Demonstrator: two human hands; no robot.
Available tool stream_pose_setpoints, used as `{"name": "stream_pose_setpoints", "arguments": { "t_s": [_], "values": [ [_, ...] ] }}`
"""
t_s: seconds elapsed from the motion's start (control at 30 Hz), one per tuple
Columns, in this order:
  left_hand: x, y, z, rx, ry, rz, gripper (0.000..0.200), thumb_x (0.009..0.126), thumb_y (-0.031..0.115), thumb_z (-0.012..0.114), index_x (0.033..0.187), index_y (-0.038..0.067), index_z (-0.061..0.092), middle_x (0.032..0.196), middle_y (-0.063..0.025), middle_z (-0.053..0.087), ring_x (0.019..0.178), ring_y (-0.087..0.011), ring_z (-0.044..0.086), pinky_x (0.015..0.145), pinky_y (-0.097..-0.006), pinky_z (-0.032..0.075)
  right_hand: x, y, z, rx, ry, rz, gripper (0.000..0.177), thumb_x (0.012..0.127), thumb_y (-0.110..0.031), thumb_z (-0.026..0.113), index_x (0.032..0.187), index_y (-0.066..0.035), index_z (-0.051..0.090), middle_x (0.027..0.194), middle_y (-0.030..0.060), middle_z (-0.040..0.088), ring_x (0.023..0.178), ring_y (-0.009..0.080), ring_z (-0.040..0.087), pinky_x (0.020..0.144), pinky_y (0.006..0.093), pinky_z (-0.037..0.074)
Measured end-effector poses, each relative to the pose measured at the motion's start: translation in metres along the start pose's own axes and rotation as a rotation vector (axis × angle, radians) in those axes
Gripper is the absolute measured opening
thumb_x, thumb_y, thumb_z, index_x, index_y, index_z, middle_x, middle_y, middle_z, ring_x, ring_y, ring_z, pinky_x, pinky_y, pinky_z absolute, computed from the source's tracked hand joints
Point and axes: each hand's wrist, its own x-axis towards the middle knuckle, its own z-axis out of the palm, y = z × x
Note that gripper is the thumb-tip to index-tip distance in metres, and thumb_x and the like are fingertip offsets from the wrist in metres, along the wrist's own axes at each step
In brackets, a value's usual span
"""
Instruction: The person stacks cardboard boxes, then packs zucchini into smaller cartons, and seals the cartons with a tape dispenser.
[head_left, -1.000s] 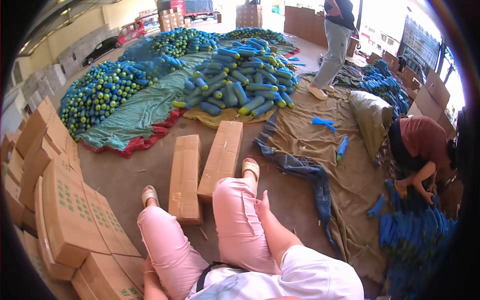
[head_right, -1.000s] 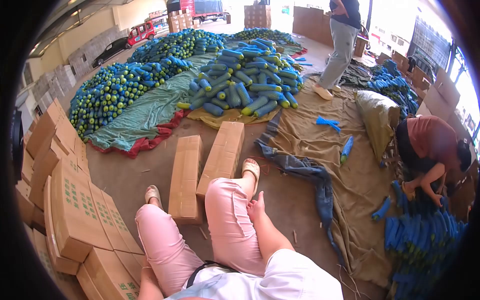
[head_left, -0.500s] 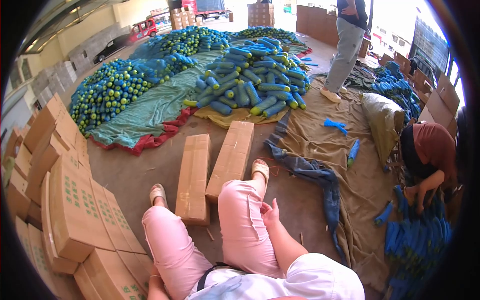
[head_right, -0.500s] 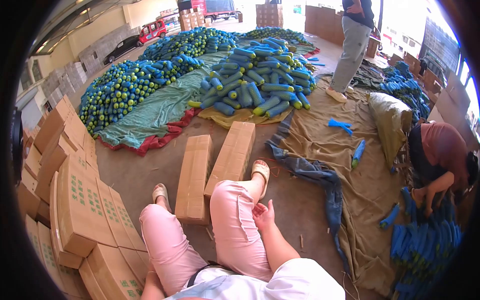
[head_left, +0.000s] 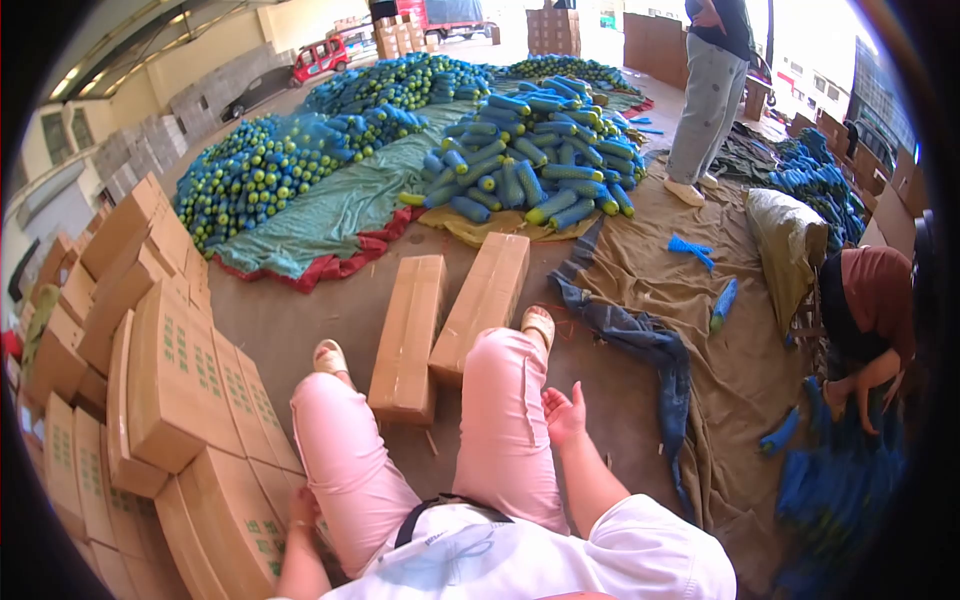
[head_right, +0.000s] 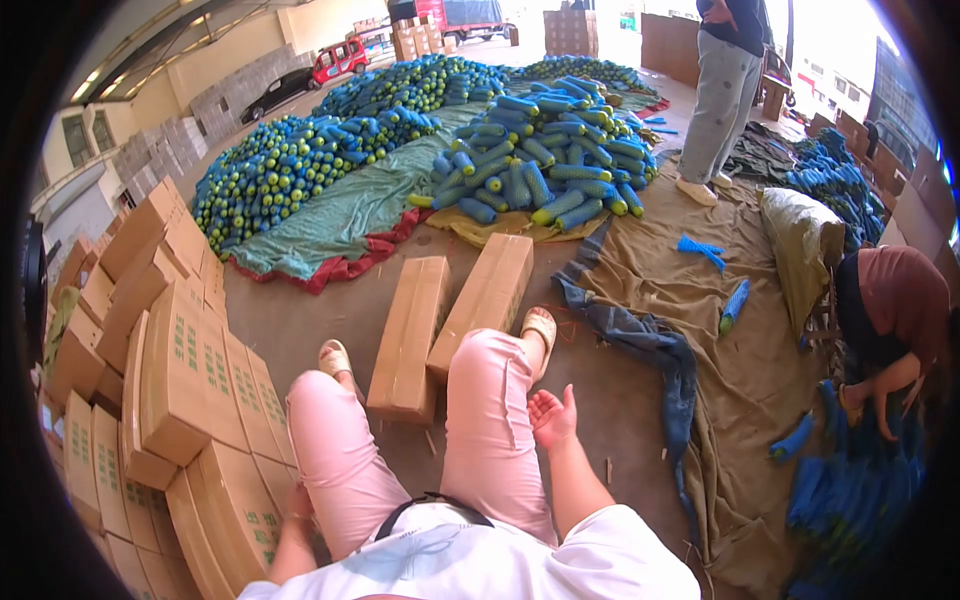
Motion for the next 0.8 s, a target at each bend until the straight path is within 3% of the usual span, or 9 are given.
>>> {"name": "stream_pose_setpoints", "arguments": {
  "t_s": [0.03, 0.07, 0.17, 0.3, 0.4, 0.5, 0.6, 0.77, 0.8],
  "values": [
    [0.015, 0.008, -0.007, -0.401, -0.009, -0.067, 0.016, 0.089, 0.025, 0.055, 0.099, 0.012, 0.054, 0.071, 0.0006, 0.052, 0.058, -0.0093, 0.049, 0.047, -0.0232, 0.040, -0.004, -0.009, -0.005, -0.004, 0.078, -0.017, 0.058, 0.085, -0.063, 0.051, 0.083, -0.006, 0.062, 0.079, 0.0083, 0.064, 0.073, 0.0243, 0.062, 0.072, 0.0383, 0.053],
    [0.008, 0.047, -0.011, -0.483, 0.064, -0.017, 0.014, 0.088, 0.024, 0.055, 0.098, 0.013, 0.054, 0.074, 0.0002, 0.054, 0.059, -0.0099, 0.050, 0.048, -0.0234, 0.041, -0.006, -0.021, -0.016, 0.001, 0.060, -0.046, 0.055, 0.086, -0.060, 0.051, 0.082, -0.006, 0.062, 0.078, 0.0083, 0.064, 0.073, 0.0246, 0.063, 0.070, 0.0389, 0.053],
    [0.045, 0.116, -0.040, -0.464, 0.120, 0.110, 0.019, 0.092, 0.022, 0.053, 0.110, 0.014, 0.055, 0.085, 0.0017, 0.058, 0.072, -0.0106, 0.057, 0.059, -0.0249, 0.046, -0.009, -0.062, -0.050, -0.025, 0.040, -0.158, 0.046, 0.088, -0.053, 0.054, 0.081, -0.008, 0.062, 0.076, 0.0080, 0.066, 0.072, 0.0243, 0.065, 0.065, 0.0393, 0.055],
    [0.060, 0.219, -0.041, -0.555, 0.044, 0.250, 0.031, 0.094, 0.022, 0.052, 0.123, 0.011, 0.052, 0.108, -0.0036, 0.063, 0.087, -0.0127, 0.061, 0.069, -0.0259, 0.049, -0.043, -0.116, -0.018, -0.118, 0.006, -0.273, 0.037, 0.090, -0.046, 0.055, 0.082, -0.011, 0.063, 0.078, 0.0055, 0.067, 0.072, 0.0217, 0.066, 0.064, 0.0376, 0.056],
    [0.052, 0.303, -0.005, -0.346, -0.090, 0.420, 0.033, 0.095, 0.023, 0.052, 0.125, 0.009, 0.052, 0.115, -0.0055, 0.062, 0.094, -0.0120, 0.061, 0.077, -0.0245, 0.049, -0.021, -0.158, 0.018, -0.204, -0.016, -0.302, 0.033, 0.090, -0.041, 0.056, 0.092, -0.009, 0.064, 0.089, 0.0060, 0.067, 0.086, 0.0214, 0.063, 0.079, 0.0363, 0.053],
    [0.057, 0.350, 0.049, -0.217, -0.180, 0.470, 0.035, 0.095, 0.024, 0.052, 0.125, 0.006, 0.051, 0.117, -0.0081, 0.061, 0.099, -0.0139, 0.060, 0.085, -0.0263, 0.046, 0.006, -0.177, 0.044, -0.364, -0.005, -0.268, 0.031, 0.091, -0.038, 0.057, 0.103, -0.009, 0.061, 0.098, 0.0066, 0.065, 0.091, 0.0219, 0.062, 0.083, 0.0369, 0.051],
    [0.070, 0.394, 0.141, 0.013, -0.576, 0.649, 0.039, 0.095, 0.025, 0.052, 0.128, 0.005, 0.049, 0.120, -0.0086, 0.059, 0.103, -0.0138, 0.058, 0.088, -0.0265, 0.045, 0.028, -0.173, 0.092, -0.619, -0.055, -0.219, 0.032, 0.091, -0.037, 0.056, 0.104, -0.008, 0.060, 0.098, 0.0076, 0.065, 0.091, 0.0222, 0.062, 0.082, 0.0364, 0.050],
    [0.115, 0.389, 0.295, 0.320, -1.000, 0.471, 0.057, 0.091, 0.023, 0.059, 0.137, -0.001, 0.037, 0.133, -0.0178, 0.049, 0.122, -0.0229, 0.048, 0.100, -0.0320, 0.040, 0.110, -0.159, 0.112, -1.058, -0.083, 0.021, 0.035, 0.088, -0.038, 0.061, 0.107, -0.009, 0.057, 0.098, 0.0063, 0.063, 0.089, 0.0185, 0.061, 0.078, 0.0338, 0.050],
    [0.163, 0.350, 0.356, 0.372, -0.852, 0.476, 0.065, 0.089, 0.027, 0.062, 0.139, -0.001, 0.033, 0.137, -0.0203, 0.045, 0.124, -0.0258, 0.046, 0.101, -0.0333, 0.039, 0.134, -0.144, 0.122, -1.176, -0.057, 0.132, 0.036, 0.088, -0.038, 0.062, 0.108, -0.009, 0.056, 0.100, 0.0059, 0.062, 0.088, 0.0181, 0.061, 0.077, 0.0340, 0.050]
  ]
}}
